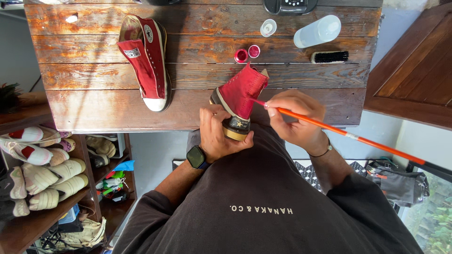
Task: The person paints the upper part of a red high-top sneaker with red paint using a small brush. They hold the shoe in their left hand and apply paint to the canvas surface, including around the eyelets and the ankle collar.
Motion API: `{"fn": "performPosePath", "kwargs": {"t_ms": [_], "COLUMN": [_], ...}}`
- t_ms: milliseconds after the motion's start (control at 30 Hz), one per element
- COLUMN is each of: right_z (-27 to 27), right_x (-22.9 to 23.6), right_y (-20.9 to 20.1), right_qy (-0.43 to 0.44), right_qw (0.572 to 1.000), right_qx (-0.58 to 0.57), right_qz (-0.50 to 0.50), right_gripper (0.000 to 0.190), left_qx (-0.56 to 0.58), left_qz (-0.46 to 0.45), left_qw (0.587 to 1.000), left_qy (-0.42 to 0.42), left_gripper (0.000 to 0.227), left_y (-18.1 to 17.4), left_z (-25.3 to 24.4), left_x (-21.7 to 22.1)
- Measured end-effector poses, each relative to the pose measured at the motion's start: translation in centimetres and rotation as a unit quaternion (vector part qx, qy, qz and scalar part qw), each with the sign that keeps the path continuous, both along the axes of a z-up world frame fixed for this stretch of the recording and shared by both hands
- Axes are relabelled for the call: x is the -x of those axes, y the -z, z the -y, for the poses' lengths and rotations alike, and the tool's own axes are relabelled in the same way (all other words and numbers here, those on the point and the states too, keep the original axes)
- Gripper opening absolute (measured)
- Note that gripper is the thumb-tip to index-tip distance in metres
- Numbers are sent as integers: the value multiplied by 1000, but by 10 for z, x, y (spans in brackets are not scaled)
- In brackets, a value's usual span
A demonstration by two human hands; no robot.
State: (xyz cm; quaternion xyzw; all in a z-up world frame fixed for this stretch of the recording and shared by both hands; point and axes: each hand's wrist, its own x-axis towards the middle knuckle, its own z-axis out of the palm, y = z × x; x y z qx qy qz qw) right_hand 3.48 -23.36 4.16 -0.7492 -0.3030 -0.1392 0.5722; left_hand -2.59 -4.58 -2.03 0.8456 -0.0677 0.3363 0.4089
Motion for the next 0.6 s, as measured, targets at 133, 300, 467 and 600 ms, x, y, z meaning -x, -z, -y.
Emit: {"fn": "performPosePath", "kwargs": {"t_ms": [133, 300, 467, 600], "right_z": [-2, 2, 6, 0], "right_x": [6, 0, -2, 2], "right_y": [-6, -9, -9, -12], "right_qy": [-38, -36, -14, -38], "right_qw": [999, 999, 999, 998], "right_qx": [7, 38, 52, 46], "right_qz": [-8, -2, 4, -12], "right_gripper": [4, 2, 4, 3], "left_qx": [0, 6, 10, 9], "left_qz": [12, 9, 14, 10], "left_qw": [1000, 1000, 999, 999], "left_qy": [11, 22, 29, 31], "left_gripper": [53, 53, 52, 53], "left_y": [-1, 1, 2, 2], "left_z": [2, 2, 3, 2], "left_x": [-1, -2, -2, -2]}}
